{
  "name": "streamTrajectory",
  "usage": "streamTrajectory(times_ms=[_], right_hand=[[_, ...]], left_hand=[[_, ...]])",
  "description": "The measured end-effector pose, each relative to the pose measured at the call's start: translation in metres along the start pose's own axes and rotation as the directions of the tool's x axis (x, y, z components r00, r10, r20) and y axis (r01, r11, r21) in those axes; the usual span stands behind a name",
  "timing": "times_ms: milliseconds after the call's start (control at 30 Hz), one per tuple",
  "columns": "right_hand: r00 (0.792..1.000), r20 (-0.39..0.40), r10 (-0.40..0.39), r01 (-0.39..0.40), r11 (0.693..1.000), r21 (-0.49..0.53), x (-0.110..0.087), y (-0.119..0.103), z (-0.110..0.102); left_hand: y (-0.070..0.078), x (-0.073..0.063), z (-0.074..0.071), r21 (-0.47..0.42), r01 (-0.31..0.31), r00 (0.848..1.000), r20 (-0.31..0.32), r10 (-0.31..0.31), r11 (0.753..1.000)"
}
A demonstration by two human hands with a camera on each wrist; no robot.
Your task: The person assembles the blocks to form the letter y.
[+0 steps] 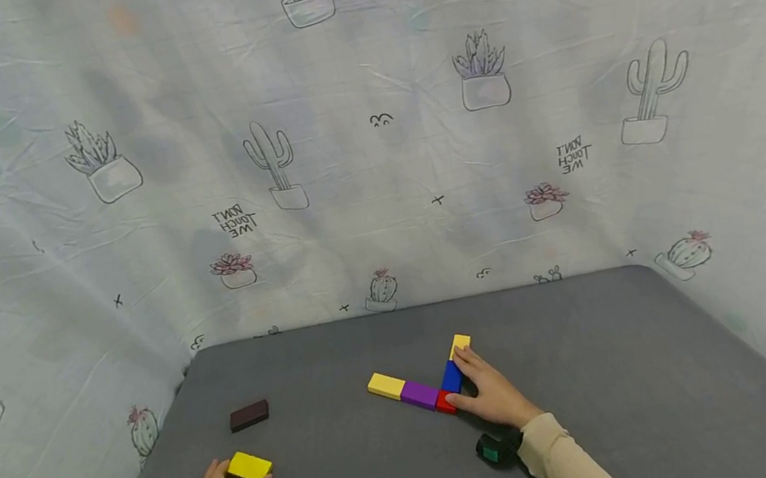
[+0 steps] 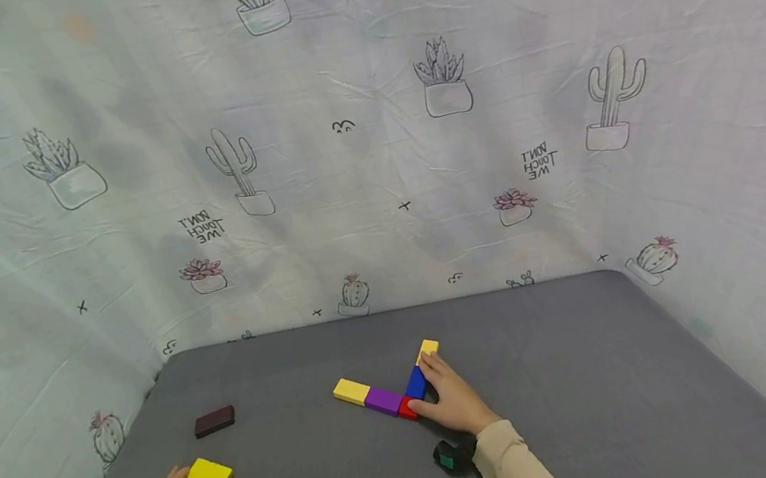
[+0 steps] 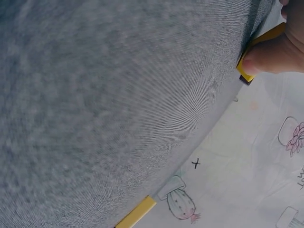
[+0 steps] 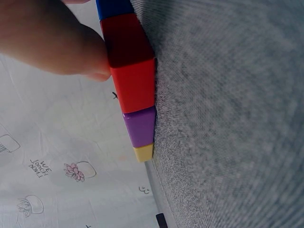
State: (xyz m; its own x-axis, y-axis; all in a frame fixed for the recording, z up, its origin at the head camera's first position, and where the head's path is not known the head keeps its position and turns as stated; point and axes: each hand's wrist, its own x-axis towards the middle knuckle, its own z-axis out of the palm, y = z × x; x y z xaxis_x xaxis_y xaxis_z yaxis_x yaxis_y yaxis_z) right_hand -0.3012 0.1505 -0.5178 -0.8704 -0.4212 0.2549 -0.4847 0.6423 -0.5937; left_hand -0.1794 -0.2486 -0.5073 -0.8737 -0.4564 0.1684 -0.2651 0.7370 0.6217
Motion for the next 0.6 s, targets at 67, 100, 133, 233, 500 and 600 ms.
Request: streamTrajectory(times_ms=[67,100,133,233,500,600], right_hand=[[1.000,-0.010,-0.013,0.013,1.000,-0.002,0.000,0.000,0.000],[1.000,-0.006,-0.006,0.006,1.000,0.000,0.000,-0.001,0.000],[1.000,-0.002,0.004,-0.004,1.000,0.002,0.000,-0.001,0.000],[0.999,0.024,0.046,-0.046,0.999,0.021,0.002,-0.001,-0.001],[0.996,0.041,0.080,-0.080,0.997,-0.005,0.003,-0.001,-0.002],[0.996,0.046,0.080,-0.080,0.997,-0.004,0.003,-0.002,-0.002]], left_hand=[[0.001,0.000,0.000,-0.004,-0.004,1.000,-0.001,0.004,1.000],[0.002,0.000,0.000,-0.008,-0.006,1.000,-0.001,0.006,1.000],[0.003,-0.001,0.001,-0.010,-0.008,1.000,-0.001,0.008,1.000],[0.005,-0.001,0.001,-0.008,-0.011,1.000,0.027,0.011,1.000],[0.010,-0.004,0.002,-0.024,-0.057,0.989,0.137,0.060,0.998],[0.012,-0.007,0.002,-0.057,-0.080,0.980,0.178,0.089,0.995]])
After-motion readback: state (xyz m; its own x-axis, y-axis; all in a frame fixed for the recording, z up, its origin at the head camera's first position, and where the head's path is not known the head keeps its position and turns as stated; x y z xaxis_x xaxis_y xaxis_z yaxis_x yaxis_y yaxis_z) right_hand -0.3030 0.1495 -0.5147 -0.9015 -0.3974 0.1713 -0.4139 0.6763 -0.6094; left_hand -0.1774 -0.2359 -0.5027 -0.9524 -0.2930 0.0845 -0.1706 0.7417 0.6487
